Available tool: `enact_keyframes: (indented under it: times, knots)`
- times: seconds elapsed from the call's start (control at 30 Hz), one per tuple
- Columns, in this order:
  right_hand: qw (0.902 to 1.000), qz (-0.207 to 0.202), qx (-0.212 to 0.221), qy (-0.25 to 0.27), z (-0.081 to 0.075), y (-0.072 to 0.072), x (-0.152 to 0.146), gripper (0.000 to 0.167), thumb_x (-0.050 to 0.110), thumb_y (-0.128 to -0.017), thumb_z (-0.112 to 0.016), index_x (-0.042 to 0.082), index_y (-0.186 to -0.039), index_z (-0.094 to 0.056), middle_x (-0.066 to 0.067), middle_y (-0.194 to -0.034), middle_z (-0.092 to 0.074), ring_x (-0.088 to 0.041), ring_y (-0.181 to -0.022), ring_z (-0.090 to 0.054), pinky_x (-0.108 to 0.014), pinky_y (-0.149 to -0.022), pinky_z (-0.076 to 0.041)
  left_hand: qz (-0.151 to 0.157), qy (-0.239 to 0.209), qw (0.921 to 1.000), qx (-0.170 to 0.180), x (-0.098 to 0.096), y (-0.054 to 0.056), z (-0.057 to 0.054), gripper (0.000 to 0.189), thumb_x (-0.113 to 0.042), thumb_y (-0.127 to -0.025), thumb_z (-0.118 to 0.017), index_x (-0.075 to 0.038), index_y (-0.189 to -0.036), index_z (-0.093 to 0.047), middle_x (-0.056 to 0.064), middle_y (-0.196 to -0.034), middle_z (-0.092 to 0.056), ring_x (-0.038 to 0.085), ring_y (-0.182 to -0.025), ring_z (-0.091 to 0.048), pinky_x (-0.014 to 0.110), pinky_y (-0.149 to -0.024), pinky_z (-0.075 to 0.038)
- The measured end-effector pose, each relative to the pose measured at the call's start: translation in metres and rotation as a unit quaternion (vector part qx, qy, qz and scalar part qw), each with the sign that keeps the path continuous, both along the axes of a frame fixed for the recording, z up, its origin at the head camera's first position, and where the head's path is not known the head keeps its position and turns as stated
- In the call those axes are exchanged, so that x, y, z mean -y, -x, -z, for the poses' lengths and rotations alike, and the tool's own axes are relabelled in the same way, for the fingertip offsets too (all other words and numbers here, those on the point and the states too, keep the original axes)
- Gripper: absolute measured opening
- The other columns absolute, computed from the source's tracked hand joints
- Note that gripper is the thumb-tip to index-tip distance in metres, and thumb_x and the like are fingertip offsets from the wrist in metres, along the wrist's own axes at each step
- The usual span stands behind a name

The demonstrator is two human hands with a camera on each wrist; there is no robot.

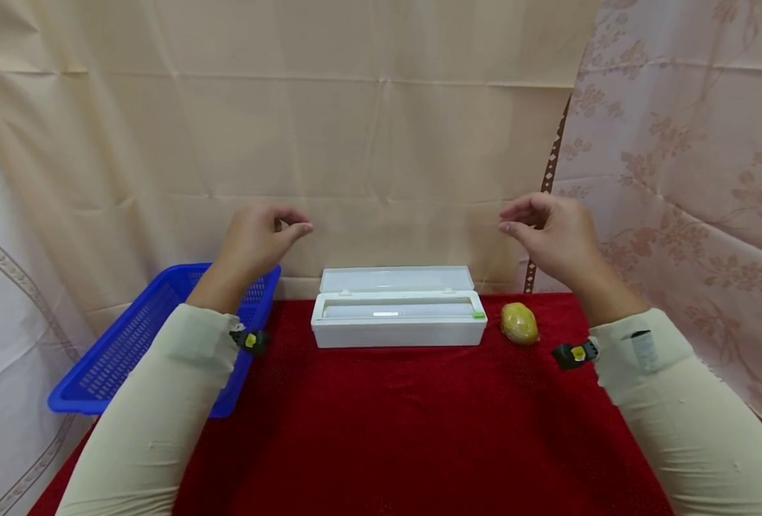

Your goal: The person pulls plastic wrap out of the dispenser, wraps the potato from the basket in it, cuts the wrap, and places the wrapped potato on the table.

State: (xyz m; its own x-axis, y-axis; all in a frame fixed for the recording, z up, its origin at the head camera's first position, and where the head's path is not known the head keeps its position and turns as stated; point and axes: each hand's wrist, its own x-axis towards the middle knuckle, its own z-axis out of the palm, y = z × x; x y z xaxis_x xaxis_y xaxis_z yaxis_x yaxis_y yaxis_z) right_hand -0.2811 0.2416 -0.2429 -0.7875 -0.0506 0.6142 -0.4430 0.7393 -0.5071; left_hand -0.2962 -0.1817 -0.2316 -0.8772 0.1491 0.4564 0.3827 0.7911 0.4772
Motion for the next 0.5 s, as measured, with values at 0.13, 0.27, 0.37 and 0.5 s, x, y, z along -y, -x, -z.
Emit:
enact_keyframes:
  times: [0.13,0.27,0.37,0.5]
  knots:
    - [0.9999,0.004,-0.015,0.002,-0.007,-0.003,0.001,0.013,0.018,-0.094,-0.078,0.013,-0.105,-0.078,-0.008,-0.1,-0.078,-0.005,-0.076,-0.064,-0.014,-0.059,-0.047,-0.001,-0.004,0.9998,-0.019,0.0,-0.004,-0.006,0.019,-0.03,-0.1,-0.071,-0.014,-0.103,-0.08,0.006,-0.082,-0.067,0.022,-0.072,-0.051,0.035,-0.057,-0.041]
    - [0.9996,0.004,-0.028,0.005,-0.014,-0.008,0.002,0.012,0.019,-0.094,-0.078,0.013,-0.105,-0.078,-0.008,-0.1,-0.078,-0.008,-0.075,-0.064,-0.014,-0.059,-0.046,0.0,0.0,0.999,-0.046,0.0,-0.008,-0.012,0.018,-0.029,-0.099,-0.072,-0.014,-0.101,-0.081,0.005,-0.075,-0.061,0.021,-0.069,-0.049,0.033,-0.055,-0.038]
    - [0.9994,0.005,-0.033,0.006,-0.017,-0.012,0.002,0.013,0.02,-0.094,-0.077,0.013,-0.105,-0.078,-0.008,-0.1,-0.078,-0.009,-0.076,-0.064,-0.014,-0.06,-0.047,0.003,0.003,0.9981,-0.061,-0.001,-0.011,-0.016,0.017,-0.028,-0.099,-0.072,-0.013,-0.101,-0.081,0.005,-0.074,-0.061,0.021,-0.068,-0.049,0.032,-0.054,-0.037]
    - [0.9989,0.003,-0.046,0.01,-0.021,-0.016,0.002,0.013,0.019,-0.094,-0.077,0.011,-0.105,-0.078,-0.008,-0.1,-0.078,-0.009,-0.075,-0.064,-0.013,-0.061,-0.047,0.002,0.002,0.9972,-0.075,-0.001,-0.016,-0.022,0.019,-0.03,-0.099,-0.072,-0.014,-0.101,-0.081,0.007,-0.074,-0.061,0.021,-0.068,-0.049,0.032,-0.054,-0.037]
